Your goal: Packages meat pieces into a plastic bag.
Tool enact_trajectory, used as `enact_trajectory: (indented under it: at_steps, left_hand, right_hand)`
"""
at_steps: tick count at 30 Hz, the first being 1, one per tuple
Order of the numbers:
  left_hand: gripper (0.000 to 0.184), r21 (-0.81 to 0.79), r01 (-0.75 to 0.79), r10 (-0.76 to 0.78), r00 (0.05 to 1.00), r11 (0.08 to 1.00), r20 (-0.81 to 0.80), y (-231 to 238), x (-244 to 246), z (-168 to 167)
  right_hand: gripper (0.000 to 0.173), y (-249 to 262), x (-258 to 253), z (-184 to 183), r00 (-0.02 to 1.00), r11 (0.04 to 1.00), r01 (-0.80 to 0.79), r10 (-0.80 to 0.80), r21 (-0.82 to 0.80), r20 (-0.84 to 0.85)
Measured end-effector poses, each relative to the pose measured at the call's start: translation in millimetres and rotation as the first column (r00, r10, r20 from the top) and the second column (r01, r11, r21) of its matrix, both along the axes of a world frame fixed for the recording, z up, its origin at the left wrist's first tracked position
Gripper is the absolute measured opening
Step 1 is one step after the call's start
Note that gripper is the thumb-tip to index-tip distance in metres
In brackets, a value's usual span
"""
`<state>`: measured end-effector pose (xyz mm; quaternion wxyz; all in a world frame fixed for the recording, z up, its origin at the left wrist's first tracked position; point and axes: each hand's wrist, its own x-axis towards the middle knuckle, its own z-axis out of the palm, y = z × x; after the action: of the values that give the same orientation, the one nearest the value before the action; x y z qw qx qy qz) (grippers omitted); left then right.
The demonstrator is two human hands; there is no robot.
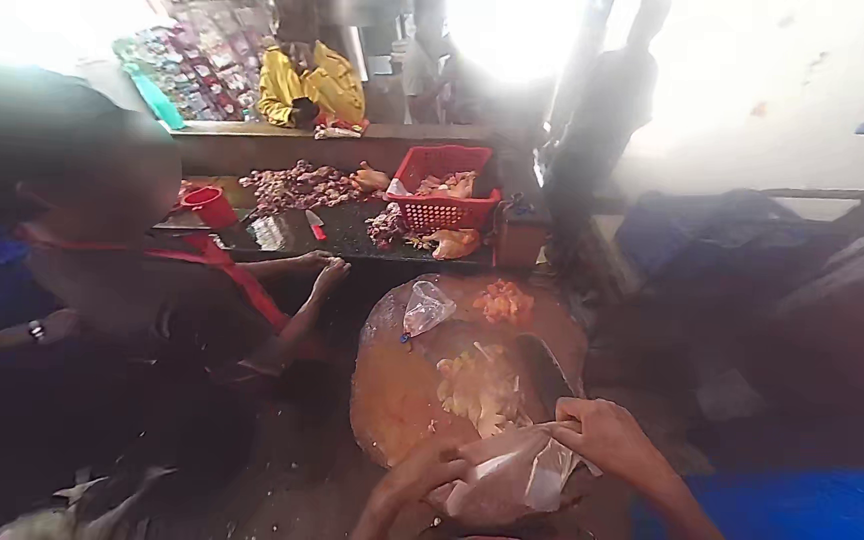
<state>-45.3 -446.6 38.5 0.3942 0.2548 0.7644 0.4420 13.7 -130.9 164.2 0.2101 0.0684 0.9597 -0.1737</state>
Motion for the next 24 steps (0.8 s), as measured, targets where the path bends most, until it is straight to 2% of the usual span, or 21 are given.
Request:
enact_trajectory:
  at_steps: [2,3,4,5,6,7,8,10,12,14,17,18,20,22,24]
  left_hand:
    - [0.035,-0.098,0.016,-0.015,1.0,0.995,0.018,-28.1,-2.5,1.3]
    - [0.036,-0.11,-0.055,0.059,0.998,0.992,0.037,-39.6,-0.7,-0.1]
    - [0.037,-0.069,-0.203,0.209,0.974,0.977,0.087,-48.6,1.1,-2.0]
    - [0.035,0.026,-0.408,0.395,0.897,0.913,0.201,-52.8,4.7,-2.1]
    - [0.035,0.143,-0.586,0.515,0.785,0.797,0.344,-51.2,10.7,-2.1]
    - [0.037,0.222,-0.682,0.536,0.701,0.697,0.47,-47.4,16.3,-4.8]
    - [0.044,0.247,-0.705,0.511,0.67,0.664,0.539,-42.7,22.6,-7.8]
    - [0.05,0.172,-0.661,0.496,0.686,0.73,0.532,-29.4,29.5,-15.0]
    - [0.035,0.056,-0.62,0.544,0.725,0.783,0.422,-12.9,22.8,-29.4]
    - [0.032,0.006,-0.617,0.578,0.741,0.787,0.342,-7.6,6.9,-36.9]
    - [0.035,-0.059,-0.631,0.624,0.743,0.774,0.239,-4.7,-24.0,-26.3]
    - [0.037,-0.062,-0.628,0.624,0.748,0.776,0.227,-2.6,-34.8,-22.8]
    - [0.036,-0.025,-0.613,0.6,0.763,0.79,0.241,1.1,-51.0,-18.0]
    - [0.033,0.015,-0.592,0.563,0.774,0.806,0.287,0.5,-60.8,-12.7]
    - [0.03,0.076,-0.621,0.565,0.751,0.78,0.343,0.6,-70.0,-13.5]
  right_hand:
    - [0.045,14.7,-1.9,-12.5,0.999,0.997,0.0,-0.003,-0.072,-0.042]
    - [0.046,25.2,-1.5,-20.1,0.995,0.993,0.011,-0.022,-0.113,-0.096]
    - [0.048,36.8,-2.2,-28.0,0.988,0.988,0.026,-0.048,-0.154,-0.146]
    - [0.05,47.0,-3.6,-35.6,0.982,0.979,0.041,-0.076,-0.199,-0.172]
    - [0.05,53.9,-2.9,-43.4,0.98,0.967,0.058,-0.103,-0.248,-0.173]
    - [0.048,57.6,0.5,-52.3,0.979,0.951,0.081,-0.132,-0.297,-0.157]
    - [0.046,59.4,4.2,-61.1,0.978,0.935,0.098,-0.155,-0.341,-0.143]
    - [0.04,61.0,8.5,-76.7,0.976,0.889,0.12,-0.187,-0.442,-0.112]
    - [0.033,64.0,13.2,-88.5,0.968,0.838,0.166,-0.24,-0.519,-0.078]
    - [0.035,65.2,21.1,-98.3,0.941,0.808,0.203,-0.318,-0.553,-0.119]
    - [0.068,58.1,32.0,-118.0,0.844,0.855,0.243,-0.419,-0.458,-0.335]
    - [0.07,51.2,34.3,-122.2,0.794,0.872,0.267,-0.44,-0.409,-0.42]
    - [0.059,27.7,35.2,-127.2,0.685,0.882,0.313,-0.467,-0.353,-0.559]
    - [0.053,-0.2,32.1,-131.7,0.649,0.897,0.34,-0.44,-0.281,-0.62]
    - [0.059,-18.2,21.0,-135.6,0.614,0.895,0.392,-0.426,-0.213,-0.665]
